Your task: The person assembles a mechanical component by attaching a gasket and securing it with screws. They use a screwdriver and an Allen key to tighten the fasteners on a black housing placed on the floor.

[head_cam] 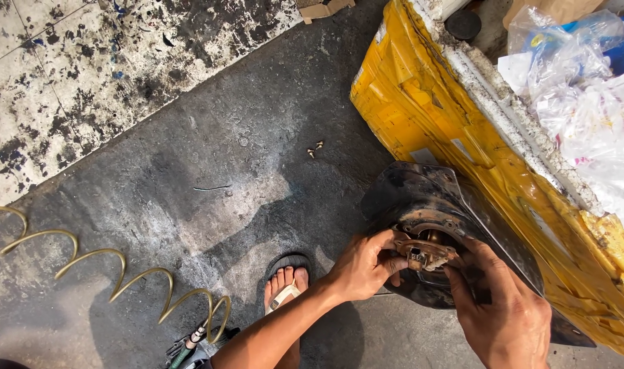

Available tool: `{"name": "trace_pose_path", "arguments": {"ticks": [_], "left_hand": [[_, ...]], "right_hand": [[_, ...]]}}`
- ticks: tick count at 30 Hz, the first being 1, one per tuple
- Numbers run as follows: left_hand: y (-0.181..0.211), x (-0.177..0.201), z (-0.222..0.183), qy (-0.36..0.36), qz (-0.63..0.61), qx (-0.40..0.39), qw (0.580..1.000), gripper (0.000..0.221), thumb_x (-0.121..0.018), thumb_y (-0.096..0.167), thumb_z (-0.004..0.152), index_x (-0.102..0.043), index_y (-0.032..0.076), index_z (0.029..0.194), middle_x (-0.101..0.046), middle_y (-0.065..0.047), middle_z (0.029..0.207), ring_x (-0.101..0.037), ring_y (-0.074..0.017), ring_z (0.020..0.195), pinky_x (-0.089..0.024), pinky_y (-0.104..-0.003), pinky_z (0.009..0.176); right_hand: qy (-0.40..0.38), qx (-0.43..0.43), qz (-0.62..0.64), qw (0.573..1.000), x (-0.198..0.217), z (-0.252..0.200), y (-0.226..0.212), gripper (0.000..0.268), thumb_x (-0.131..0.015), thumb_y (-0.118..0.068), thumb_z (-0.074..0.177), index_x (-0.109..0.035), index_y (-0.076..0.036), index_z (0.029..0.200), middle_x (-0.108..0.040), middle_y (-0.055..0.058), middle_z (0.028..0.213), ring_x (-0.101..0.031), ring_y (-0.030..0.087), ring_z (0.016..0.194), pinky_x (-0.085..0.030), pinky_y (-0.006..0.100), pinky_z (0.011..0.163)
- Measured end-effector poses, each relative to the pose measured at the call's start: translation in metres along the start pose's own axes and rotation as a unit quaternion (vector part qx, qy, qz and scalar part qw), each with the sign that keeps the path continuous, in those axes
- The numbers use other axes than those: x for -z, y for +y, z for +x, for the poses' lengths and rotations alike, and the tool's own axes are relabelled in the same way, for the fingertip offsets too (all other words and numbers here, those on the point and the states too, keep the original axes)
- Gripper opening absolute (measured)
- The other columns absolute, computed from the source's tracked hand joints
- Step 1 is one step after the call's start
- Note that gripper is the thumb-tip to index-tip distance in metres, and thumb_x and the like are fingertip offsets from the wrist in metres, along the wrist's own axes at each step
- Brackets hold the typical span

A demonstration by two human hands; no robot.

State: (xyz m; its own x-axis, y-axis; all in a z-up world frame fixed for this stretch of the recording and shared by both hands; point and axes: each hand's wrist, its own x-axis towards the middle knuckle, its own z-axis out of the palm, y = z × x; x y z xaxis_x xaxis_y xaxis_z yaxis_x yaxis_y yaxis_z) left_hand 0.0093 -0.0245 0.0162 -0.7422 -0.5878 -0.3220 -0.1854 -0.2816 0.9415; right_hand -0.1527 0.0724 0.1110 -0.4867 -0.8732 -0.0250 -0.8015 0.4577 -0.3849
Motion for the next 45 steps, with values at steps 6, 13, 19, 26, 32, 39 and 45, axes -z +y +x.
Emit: {"name": "trace_pose_path", "arguments": {"ticks": [6,13,19,26,32,39,45], "left_hand": [[-0.001,0.001,0.002,0.018,-0.028,-0.022,0.999,0.019,-0.072,0.010,0.090,-0.065,0.000,0.105,-0.077,-0.012,0.093,-0.065,-0.0150,0.055,-0.052,-0.025,0.047],[-0.010,-0.004,0.003,0.031,-0.074,-0.053,0.995,0.013,-0.071,0.003,0.092,-0.063,0.001,0.102,-0.067,-0.009,0.081,-0.062,-0.0150,0.052,-0.050,-0.026,0.044],[-0.018,-0.008,0.001,0.041,-0.010,-0.053,0.998,0.021,-0.065,0.011,0.097,-0.063,0.002,0.116,-0.068,-0.007,0.082,-0.054,-0.0122,0.048,-0.041,-0.026,0.041],[0.005,0.001,0.001,0.052,0.115,-0.140,0.982,0.021,-0.064,0.012,0.097,-0.069,0.010,0.118,-0.057,-0.004,0.095,-0.052,-0.0154,0.072,-0.043,-0.031,0.063],[0.007,0.008,0.000,0.059,0.138,-0.199,0.968,0.022,-0.071,0.005,0.095,-0.073,0.016,0.114,-0.059,0.000,0.098,-0.056,-0.0119,0.069,-0.047,-0.025,0.061],[0.013,0.016,0.003,0.034,0.230,-0.235,0.944,0.022,-0.073,0.006,0.093,-0.073,0.016,0.112,-0.060,-0.002,0.096,-0.059,-0.0123,0.073,-0.054,-0.025,0.063],[0.009,0.014,0.005,0.050,0.274,-0.282,0.918,0.021,-0.075,0.009,0.092,-0.075,0.019,0.110,-0.064,0.000,0.093,-0.059,-0.0204,0.099,-0.055,-0.033,0.094]], "right_hand": [[0.000,0.013,-0.005,1.000,-0.001,0.000,0.003,0.049,-0.083,-0.009,0.083,-0.073,-0.004,0.130,-0.077,0.003,0.087,-0.065,0.013,0.055,-0.052,0.029,0.050],[0.023,0.017,0.040,0.999,0.001,0.002,0.000,0.046,-0.083,-0.003,0.084,-0.071,0.001,0.129,-0.076,0.006,0.091,-0.063,0.013,0.056,-0.050,0.028,0.053],[0.000,0.017,0.008,1.000,0.000,0.002,0.006,0.046,-0.084,-0.008,0.081,-0.074,-0.002,0.126,-0.078,0.007,0.092,-0.065,0.014,0.055,-0.052,0.029,0.050],[-0.134,-0.051,-0.138,0.980,-0.005,-0.009,0.031,0.054,-0.080,-0.023,0.078,-0.069,-0.024,0.130,-0.082,-0.004,0.093,-0.079,0.014,0.057,-0.066,0.031,0.051],[-0.178,-0.074,-0.151,0.969,-0.011,-0.016,0.034,0.027,-0.076,-0.031,0.080,-0.074,-0.029,0.107,-0.081,-0.003,0.084,-0.076,0.018,0.052,-0.061,0.034,0.053],[-0.231,-0.130,-0.121,0.957,-0.011,-0.017,0.036,0.045,-0.081,-0.039,0.075,-0.072,-0.033,0.119,-0.084,-0.009,0.090,-0.082,0.013,0.065,-0.065,0.031,0.062],[-0.203,-0.078,-0.092,0.972,-0.011,-0.019,0.045,0.042,-0.082,-0.037,0.075,-0.077,-0.024,0.115,-0.083,-0.004,0.100,-0.083,0.013,0.062,-0.066,0.031,0.058]]}}
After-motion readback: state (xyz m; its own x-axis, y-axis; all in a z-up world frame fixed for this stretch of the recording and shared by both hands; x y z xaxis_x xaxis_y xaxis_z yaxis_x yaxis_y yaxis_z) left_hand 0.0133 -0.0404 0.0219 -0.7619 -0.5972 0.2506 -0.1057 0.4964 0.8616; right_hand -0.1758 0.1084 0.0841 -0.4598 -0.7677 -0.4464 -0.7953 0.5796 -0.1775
